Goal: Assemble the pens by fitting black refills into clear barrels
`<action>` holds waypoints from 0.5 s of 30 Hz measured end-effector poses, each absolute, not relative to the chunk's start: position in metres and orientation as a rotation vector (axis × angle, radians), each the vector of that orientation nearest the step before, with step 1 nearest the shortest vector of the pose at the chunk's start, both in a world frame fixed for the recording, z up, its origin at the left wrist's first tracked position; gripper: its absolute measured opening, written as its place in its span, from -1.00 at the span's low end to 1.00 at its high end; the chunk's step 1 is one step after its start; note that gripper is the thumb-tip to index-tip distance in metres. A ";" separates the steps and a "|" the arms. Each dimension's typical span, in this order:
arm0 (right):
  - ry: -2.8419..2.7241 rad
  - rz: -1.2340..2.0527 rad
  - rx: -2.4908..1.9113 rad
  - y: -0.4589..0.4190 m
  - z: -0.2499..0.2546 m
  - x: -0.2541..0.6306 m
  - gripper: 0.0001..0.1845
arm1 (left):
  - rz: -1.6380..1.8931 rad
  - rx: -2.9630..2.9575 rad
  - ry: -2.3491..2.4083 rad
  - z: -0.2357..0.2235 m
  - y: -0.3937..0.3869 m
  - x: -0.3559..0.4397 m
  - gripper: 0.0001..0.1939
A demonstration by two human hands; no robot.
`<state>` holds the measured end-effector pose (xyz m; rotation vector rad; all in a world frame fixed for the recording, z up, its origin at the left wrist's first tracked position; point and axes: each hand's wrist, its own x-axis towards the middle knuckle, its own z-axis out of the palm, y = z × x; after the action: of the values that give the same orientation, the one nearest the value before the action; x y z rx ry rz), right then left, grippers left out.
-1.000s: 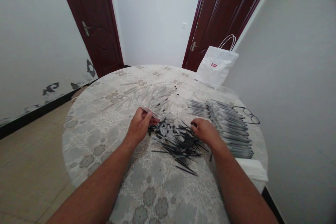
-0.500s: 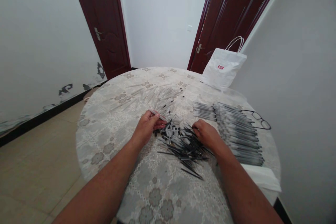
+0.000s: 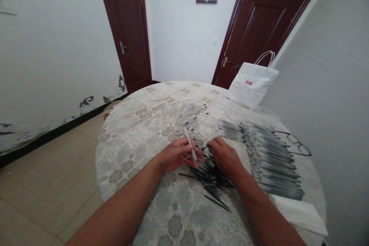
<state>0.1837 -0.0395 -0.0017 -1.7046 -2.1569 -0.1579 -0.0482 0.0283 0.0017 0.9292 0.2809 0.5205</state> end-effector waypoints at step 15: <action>-1.889 0.492 -1.305 -0.059 0.003 0.132 -0.59 | 0.553 0.918 0.133 0.007 0.023 -0.052 -0.85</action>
<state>0.1317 -0.0586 0.0025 -1.3045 -1.8894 0.4916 -0.0517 0.0226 0.0074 0.9177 0.1325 0.5533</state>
